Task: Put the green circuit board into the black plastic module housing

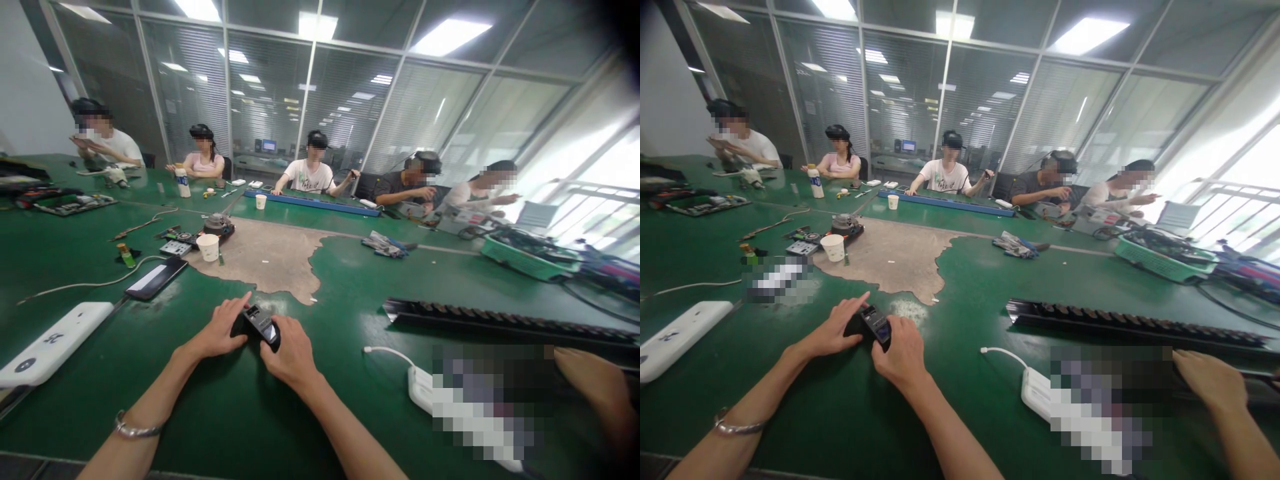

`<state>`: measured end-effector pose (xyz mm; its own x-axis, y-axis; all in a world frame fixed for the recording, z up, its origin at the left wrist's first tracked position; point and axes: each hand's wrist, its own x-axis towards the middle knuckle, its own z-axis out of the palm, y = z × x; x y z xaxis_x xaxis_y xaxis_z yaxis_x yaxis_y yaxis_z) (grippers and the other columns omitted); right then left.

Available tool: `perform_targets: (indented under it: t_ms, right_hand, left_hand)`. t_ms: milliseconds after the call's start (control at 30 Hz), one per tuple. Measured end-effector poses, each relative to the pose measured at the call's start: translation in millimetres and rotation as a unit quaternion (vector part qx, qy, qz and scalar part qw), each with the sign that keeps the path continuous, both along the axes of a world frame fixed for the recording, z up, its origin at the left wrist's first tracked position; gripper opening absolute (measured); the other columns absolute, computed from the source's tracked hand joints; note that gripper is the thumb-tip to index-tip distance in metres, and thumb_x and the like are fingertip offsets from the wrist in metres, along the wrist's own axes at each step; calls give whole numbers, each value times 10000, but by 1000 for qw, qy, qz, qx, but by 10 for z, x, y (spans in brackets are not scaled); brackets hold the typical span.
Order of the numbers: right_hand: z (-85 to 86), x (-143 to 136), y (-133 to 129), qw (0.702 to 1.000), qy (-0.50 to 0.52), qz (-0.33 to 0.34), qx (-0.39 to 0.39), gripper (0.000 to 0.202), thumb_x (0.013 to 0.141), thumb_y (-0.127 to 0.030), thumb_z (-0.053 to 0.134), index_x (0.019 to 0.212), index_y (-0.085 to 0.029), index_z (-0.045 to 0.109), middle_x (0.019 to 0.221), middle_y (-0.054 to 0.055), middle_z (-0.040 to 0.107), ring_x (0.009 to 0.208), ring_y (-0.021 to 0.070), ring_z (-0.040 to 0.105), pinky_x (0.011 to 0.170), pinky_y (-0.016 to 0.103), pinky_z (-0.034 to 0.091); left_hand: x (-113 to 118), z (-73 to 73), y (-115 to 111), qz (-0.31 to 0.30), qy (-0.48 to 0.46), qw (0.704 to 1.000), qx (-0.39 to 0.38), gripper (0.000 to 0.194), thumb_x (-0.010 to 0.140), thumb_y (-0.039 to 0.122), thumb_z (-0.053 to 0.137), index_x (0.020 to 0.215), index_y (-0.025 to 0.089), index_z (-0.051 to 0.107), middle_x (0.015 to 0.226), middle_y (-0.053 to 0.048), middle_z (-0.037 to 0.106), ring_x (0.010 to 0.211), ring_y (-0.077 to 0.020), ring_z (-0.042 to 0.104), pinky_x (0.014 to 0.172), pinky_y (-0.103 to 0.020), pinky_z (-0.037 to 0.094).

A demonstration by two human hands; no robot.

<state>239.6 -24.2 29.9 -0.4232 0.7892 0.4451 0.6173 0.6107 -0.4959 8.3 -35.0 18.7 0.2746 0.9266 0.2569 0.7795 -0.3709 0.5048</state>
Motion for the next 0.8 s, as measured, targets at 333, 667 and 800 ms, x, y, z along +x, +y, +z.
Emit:
perform_targets:
  t_ms: [333,667,800]
  right_hand:
    - [213,62,75,985,167,-16,-40,402,772,-265,650,1165,-189,610,1089,74,671,981,231,616,875,354,499]
    - [-138,238,449,996,43,-81,-17,465,796,-221,623,1256,-160,584,1143,122,654,1053,278,570,951,456,455]
    - [-144,234,431,996,1,-88,-5,535,772,-252,654,1288,-152,557,1143,138,625,1054,299,542,924,460,457]
  left_hand:
    - [-15,-72,53,5,19,1000,7,867,863,457,597,1561,278,115,1405,-133,448,1209,-323,426,1020,-507,317]
    - [-17,-10,91,5,21,1000,-6,680,899,456,548,1511,280,309,1223,-99,578,1100,-280,483,989,-471,344]
    - [-37,-21,107,1,27,1000,-2,651,901,450,548,1496,284,343,1205,-92,596,1071,-271,491,969,-457,356]
